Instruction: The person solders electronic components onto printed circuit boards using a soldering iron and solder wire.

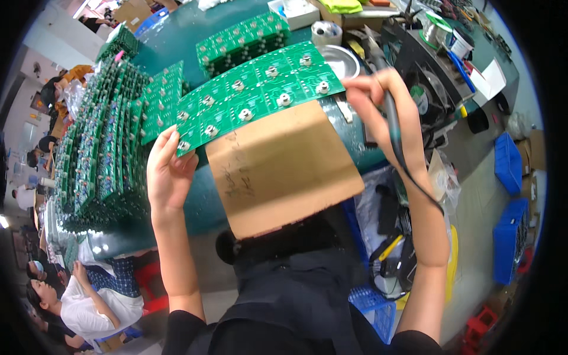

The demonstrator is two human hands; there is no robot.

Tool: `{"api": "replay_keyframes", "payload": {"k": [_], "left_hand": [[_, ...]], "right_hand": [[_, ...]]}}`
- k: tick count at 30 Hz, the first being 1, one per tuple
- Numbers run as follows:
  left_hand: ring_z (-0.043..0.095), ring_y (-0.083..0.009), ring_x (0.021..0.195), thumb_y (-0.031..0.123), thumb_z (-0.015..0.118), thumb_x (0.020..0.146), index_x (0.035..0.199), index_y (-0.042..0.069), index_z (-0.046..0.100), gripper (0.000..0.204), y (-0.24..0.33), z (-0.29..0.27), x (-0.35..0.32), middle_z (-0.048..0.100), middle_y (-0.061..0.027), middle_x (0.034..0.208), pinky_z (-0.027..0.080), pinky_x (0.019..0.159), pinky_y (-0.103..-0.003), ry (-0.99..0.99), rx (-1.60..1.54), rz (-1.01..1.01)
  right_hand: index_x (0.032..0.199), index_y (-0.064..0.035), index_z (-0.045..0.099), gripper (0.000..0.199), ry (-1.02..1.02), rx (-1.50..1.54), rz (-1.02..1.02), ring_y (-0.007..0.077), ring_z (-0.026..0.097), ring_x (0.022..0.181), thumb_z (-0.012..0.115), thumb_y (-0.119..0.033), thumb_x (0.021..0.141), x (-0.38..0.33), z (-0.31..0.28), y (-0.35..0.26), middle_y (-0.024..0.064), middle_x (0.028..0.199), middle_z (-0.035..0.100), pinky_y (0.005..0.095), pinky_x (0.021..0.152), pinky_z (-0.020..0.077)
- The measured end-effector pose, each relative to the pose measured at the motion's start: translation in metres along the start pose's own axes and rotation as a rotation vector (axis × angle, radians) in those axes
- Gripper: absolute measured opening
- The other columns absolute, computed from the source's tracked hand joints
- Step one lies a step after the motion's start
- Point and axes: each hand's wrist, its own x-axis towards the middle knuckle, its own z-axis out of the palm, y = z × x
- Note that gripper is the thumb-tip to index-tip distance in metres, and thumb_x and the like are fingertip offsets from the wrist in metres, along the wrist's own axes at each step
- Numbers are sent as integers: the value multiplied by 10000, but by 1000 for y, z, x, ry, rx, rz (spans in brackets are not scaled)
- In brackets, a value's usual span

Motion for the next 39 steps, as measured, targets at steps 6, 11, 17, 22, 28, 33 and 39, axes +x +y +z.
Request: {"api": "replay_keyframes", "payload": {"k": [6,11,17,22,28,33,39], "left_hand": [[382,-23,542,124,531,970,1108,68,516,149,-7,-30,-42,544,23,789,311,499,-195,92,40,67],[365,-18,533,114,537,968,1111,68,516,151,0,-33,-45,539,31,775,306,503,-193,83,44,156],[432,1,588,97,561,951,1098,78,528,152,-9,-26,-43,609,2,896,367,518,-162,179,78,217],[318,-16,553,129,579,948,1087,95,480,174,-30,-30,-41,504,45,728,266,494,-188,150,105,163],[516,-33,669,131,562,957,1129,89,454,207,-57,-18,-61,619,-21,894,381,557,-176,110,83,38],[619,-110,865,76,558,944,1123,80,417,228,-70,-9,-84,621,-92,1023,536,726,-259,145,-50,-60],[635,-119,857,46,553,939,1131,69,396,249,-67,-11,-91,632,-106,1023,546,712,-262,50,-91,-76]], "right_hand": [[887,-87,407,422,-509,-517,-278,420,468,1251,781,-112,694,-95,4,27,241,1310,533,476,1015,400],[773,-88,415,266,-299,-82,-337,373,558,1161,673,-32,742,-102,-18,13,217,1196,616,419,910,488],[904,-99,260,349,-47,1,3,296,581,940,520,-328,944,-96,-37,12,262,1073,601,403,901,461],[877,-111,280,356,11,73,-184,222,551,977,600,-260,927,-79,-41,2,202,1076,592,339,894,427],[803,-142,300,290,146,15,262,40,245,707,548,-57,929,-42,-39,-32,-58,771,254,197,637,232],[780,-142,339,285,66,101,387,23,261,671,579,-108,932,-33,2,-20,-76,728,301,196,584,229],[792,-124,368,279,-28,-35,447,25,308,670,610,-176,919,-30,6,-11,-60,701,345,192,587,264]]}}
